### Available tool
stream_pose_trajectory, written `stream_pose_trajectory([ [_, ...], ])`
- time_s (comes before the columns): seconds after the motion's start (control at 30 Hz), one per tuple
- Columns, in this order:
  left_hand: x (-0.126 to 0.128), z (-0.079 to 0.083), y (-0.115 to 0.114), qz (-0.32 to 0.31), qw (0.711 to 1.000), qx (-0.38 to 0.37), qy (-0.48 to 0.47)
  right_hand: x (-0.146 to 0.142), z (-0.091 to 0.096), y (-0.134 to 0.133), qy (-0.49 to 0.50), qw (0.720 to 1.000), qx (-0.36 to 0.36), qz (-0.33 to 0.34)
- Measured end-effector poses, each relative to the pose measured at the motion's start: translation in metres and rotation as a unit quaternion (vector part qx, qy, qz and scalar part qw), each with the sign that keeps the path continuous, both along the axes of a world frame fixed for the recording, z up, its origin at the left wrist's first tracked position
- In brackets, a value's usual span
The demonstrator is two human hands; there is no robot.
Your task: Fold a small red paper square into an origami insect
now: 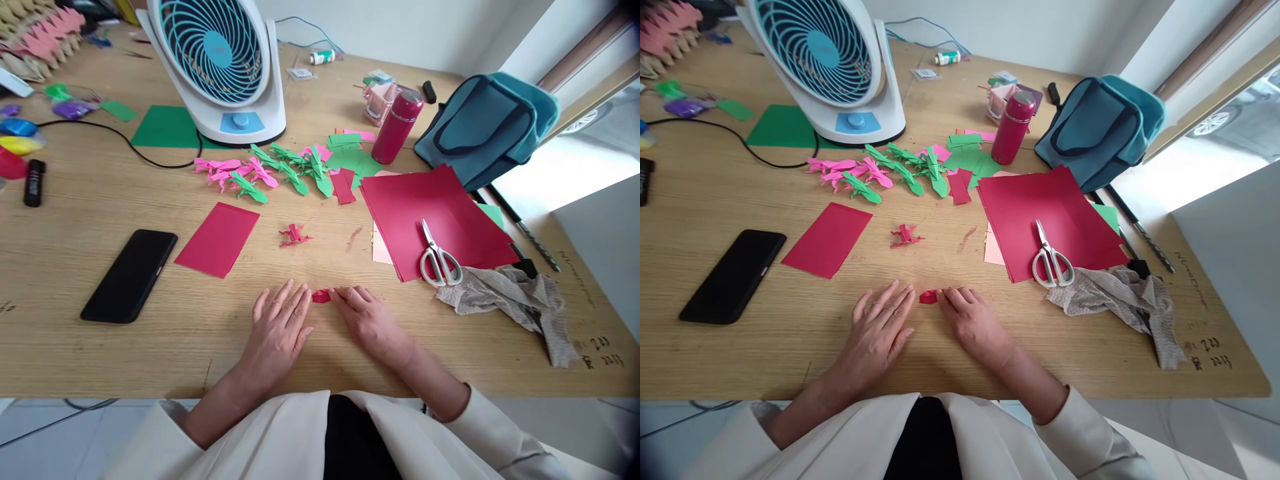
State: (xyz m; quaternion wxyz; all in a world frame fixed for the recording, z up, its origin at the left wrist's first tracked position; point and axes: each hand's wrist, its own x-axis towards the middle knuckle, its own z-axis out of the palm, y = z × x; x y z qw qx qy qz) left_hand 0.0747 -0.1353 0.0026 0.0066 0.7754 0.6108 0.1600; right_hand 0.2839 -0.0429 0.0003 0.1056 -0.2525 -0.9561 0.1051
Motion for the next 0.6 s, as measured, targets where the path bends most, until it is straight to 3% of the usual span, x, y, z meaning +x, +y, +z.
stream_pose_trajectory([
  [0.27,0.011,-0.005,-0.004,-0.015,0.995,-0.054,0.081,-0.003,0.003,-0.002,-0.049,0.999,-0.001,-0.008],
  [0.6,0.008,-0.009,-0.001,-0.049,0.991,-0.084,0.09,-0.005,0.003,-0.004,-0.06,0.998,0.019,0.001],
])
